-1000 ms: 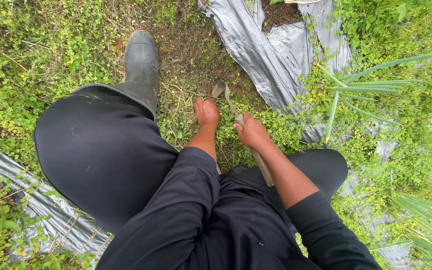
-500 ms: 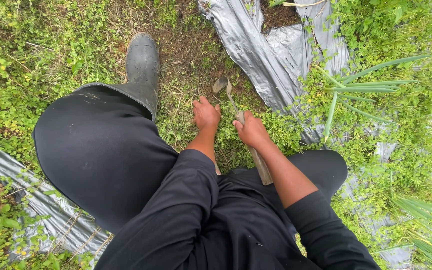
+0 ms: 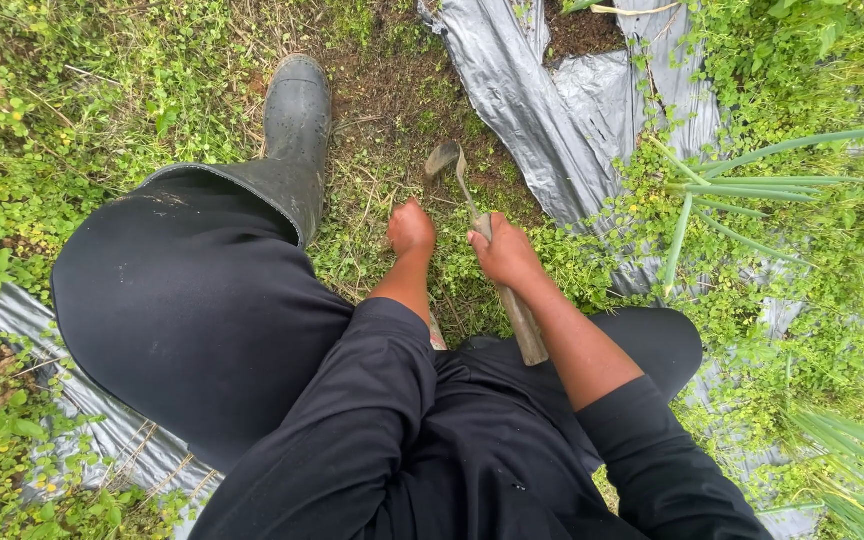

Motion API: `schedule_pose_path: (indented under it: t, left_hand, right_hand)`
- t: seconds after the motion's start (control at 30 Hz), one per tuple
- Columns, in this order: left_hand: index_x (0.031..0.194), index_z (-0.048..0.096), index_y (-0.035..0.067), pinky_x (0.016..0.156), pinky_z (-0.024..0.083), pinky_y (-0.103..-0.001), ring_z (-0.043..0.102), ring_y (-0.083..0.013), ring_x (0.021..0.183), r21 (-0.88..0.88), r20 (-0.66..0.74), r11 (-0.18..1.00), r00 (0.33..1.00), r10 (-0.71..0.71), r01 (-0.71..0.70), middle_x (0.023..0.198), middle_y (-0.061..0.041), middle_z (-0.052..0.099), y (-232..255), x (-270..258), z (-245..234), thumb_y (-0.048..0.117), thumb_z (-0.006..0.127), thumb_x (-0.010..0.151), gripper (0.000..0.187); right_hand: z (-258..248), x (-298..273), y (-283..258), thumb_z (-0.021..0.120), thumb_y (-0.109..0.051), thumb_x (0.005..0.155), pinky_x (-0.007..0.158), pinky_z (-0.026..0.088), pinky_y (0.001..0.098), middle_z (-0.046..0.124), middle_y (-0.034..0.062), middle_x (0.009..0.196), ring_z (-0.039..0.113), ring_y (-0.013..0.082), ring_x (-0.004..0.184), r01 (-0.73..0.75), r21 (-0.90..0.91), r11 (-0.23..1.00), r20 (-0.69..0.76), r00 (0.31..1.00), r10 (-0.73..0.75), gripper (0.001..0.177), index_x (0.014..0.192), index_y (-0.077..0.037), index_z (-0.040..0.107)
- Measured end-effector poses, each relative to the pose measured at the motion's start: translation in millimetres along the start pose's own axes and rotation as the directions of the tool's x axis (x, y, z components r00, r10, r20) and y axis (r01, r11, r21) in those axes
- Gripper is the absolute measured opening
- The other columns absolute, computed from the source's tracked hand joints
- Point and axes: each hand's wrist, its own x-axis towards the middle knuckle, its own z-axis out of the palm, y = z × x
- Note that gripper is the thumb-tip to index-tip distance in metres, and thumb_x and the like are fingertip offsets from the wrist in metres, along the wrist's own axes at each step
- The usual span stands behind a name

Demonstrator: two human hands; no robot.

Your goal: The person kneels in a garden and uses a hoe to remove weeds from the soil around a row of plants. They repeatedly strike the ground with the tool to loosen the soil and pull out unwanted vegetation by hand.

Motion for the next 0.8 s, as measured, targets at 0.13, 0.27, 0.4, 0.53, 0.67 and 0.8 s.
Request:
schedule_pose_path:
  t: [0.13,0.27,0.4,0.53,0.67,0.8]
  left_hand:
    - [0.103,0.074,0.005,0.077,0.063,-0.053,0.075,-0.0359,0.086,-0.016,0.022,1.0,1.0,-0.012,0.012,0.089,-0.015,0.066,0.5,-12.1,-29.7,0.004,0.062,0.093,0.016]
    - [0.102,0.077,-0.002,0.083,0.062,-0.056,0.075,-0.0402,0.096,-0.021,0.156,0.999,0.987,0.048,-0.045,0.103,-0.025,0.069,4.5,-27.0,-62.0,0.0,0.06,0.095,0.018]
    - [0.101,0.076,-0.003,0.082,0.063,-0.06,0.073,-0.0423,0.097,-0.019,0.217,0.998,0.974,0.066,-0.063,0.115,-0.028,0.066,-5.4,-33.5,-70.9,0.002,0.064,0.093,0.015]
    - [0.101,0.076,-0.003,0.082,0.062,-0.06,0.072,-0.0434,0.099,-0.017,0.252,0.999,0.967,0.042,-0.039,0.113,-0.028,0.065,-8.7,-33.4,-62.2,0.003,0.067,0.092,0.015]
    - [0.109,0.069,-0.011,0.083,0.062,-0.06,0.072,-0.0433,0.101,-0.112,0.266,0.987,0.961,-0.079,0.112,0.109,-0.028,0.064,-2.0,-40.2,-86.6,0.002,0.064,0.092,0.022]
    - [0.123,0.065,-0.004,0.095,0.056,-0.061,0.068,-0.0402,0.115,-0.204,0.288,0.956,0.946,-0.148,0.212,0.12,-0.019,0.065,-1.3,-44.8,-108.7,0.004,0.064,0.091,0.032]
  right_hand:
    - [6.7,12.3,16.1,0.051,-0.037,0.106,0.086,0.058,0.0544,0.07,0.0226,0.084,0.075,0.0398,0.085,0.006,-0.01,1.0,0.045,0.999,-0.005,0.048,0.127,0.006,0.056]
    - [2.9,8.7,29.6,0.054,-0.026,0.105,0.075,0.061,0.0465,0.069,0.0196,0.08,0.074,0.029,0.069,0.033,-0.186,0.982,0.223,0.975,0.009,0.043,0.13,0.009,0.055]
    - [-16.7,-2.4,-17.5,0.053,-0.023,0.106,0.084,0.059,0.051,0.067,0.0266,0.097,0.073,0.0388,0.091,0.049,-0.193,0.98,0.163,0.987,-0.017,0.042,0.13,0.011,0.056]
    - [-20.6,24.9,-34.3,0.054,-0.039,0.103,0.094,0.053,0.0611,0.067,0.0358,0.111,0.066,0.0513,0.112,0.067,-0.278,0.958,0.076,0.996,-0.048,0.055,0.128,0.011,0.054]
    - [-11.5,37.0,-14.1,0.049,-0.039,0.106,0.092,0.056,0.0564,0.068,0.0333,0.107,0.069,0.048,0.11,0.077,-0.29,0.954,0.136,0.99,-0.038,0.054,0.131,0.009,0.052]
    - [-4.3,43.4,30.6,0.05,-0.037,0.104,0.099,0.053,0.058,0.066,0.0393,0.113,0.065,0.0535,0.116,0.119,-0.399,0.909,0.264,0.964,-0.011,0.057,0.126,0.015,0.056]
